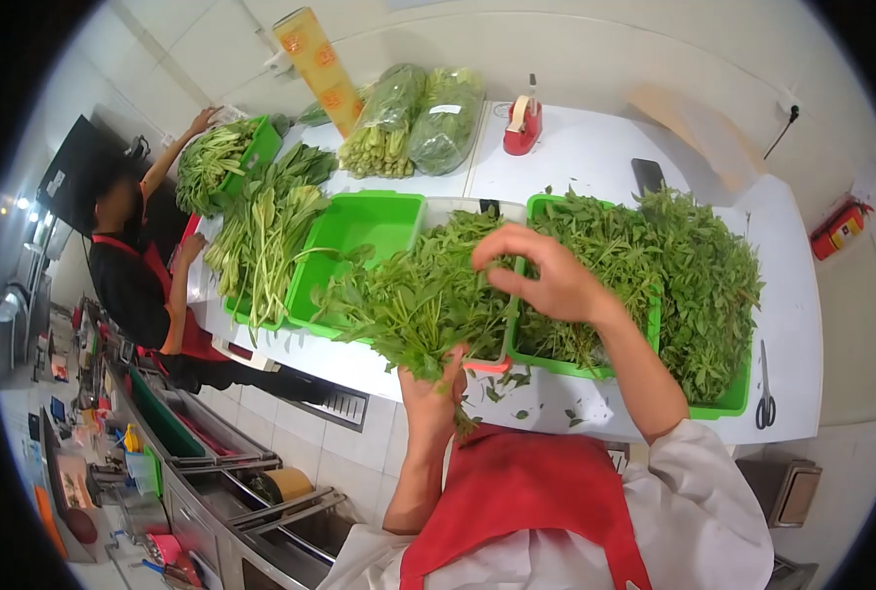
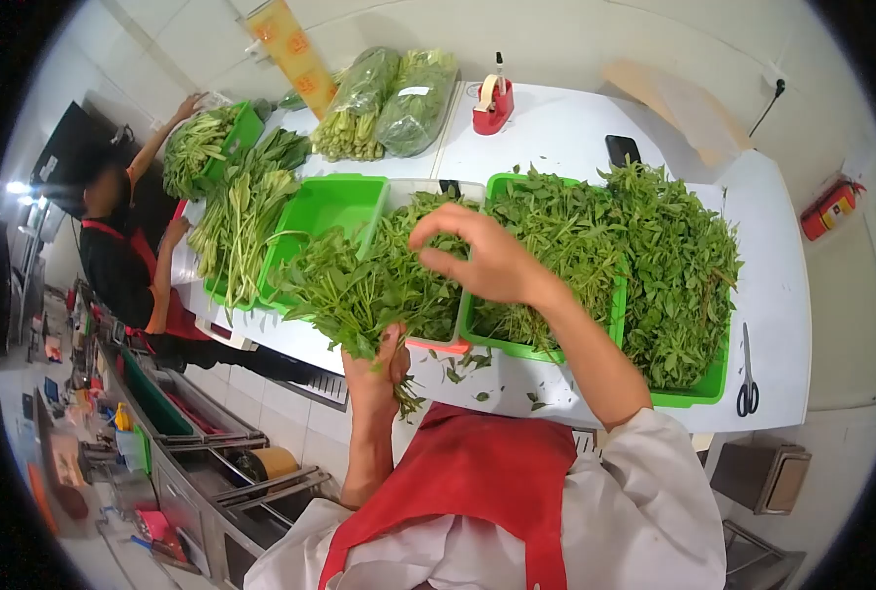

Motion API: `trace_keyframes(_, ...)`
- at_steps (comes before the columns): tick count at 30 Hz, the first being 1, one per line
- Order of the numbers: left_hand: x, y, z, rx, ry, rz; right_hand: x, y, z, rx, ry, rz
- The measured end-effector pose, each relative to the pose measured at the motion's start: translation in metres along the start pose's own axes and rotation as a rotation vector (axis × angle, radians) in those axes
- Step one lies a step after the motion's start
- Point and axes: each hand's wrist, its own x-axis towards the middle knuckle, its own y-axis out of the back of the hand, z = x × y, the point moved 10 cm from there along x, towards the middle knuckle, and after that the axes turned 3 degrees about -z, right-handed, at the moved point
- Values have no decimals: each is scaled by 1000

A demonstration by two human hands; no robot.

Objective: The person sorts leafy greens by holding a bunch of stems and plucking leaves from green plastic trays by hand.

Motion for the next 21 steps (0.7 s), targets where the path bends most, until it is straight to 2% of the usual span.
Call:
trace_keyframes(1,1,1,1,24,-11,7,-3,-9,-16,-79,80,-71)
trace_keyframes(11,3,3,1,94,1,35,-15,-20,-29,-104,11,-35)
trace_keyframes(17,2,-1,5,120,-1,56,-18,-21,-40,-316,73,24)
trace_keyframes(19,1,-7,5,95,14,57,-23,-2,-38,-173,122,229)
trace_keyframes(21,1,-8,3,69,31,59,-42,52,-26,-259,-15,580)
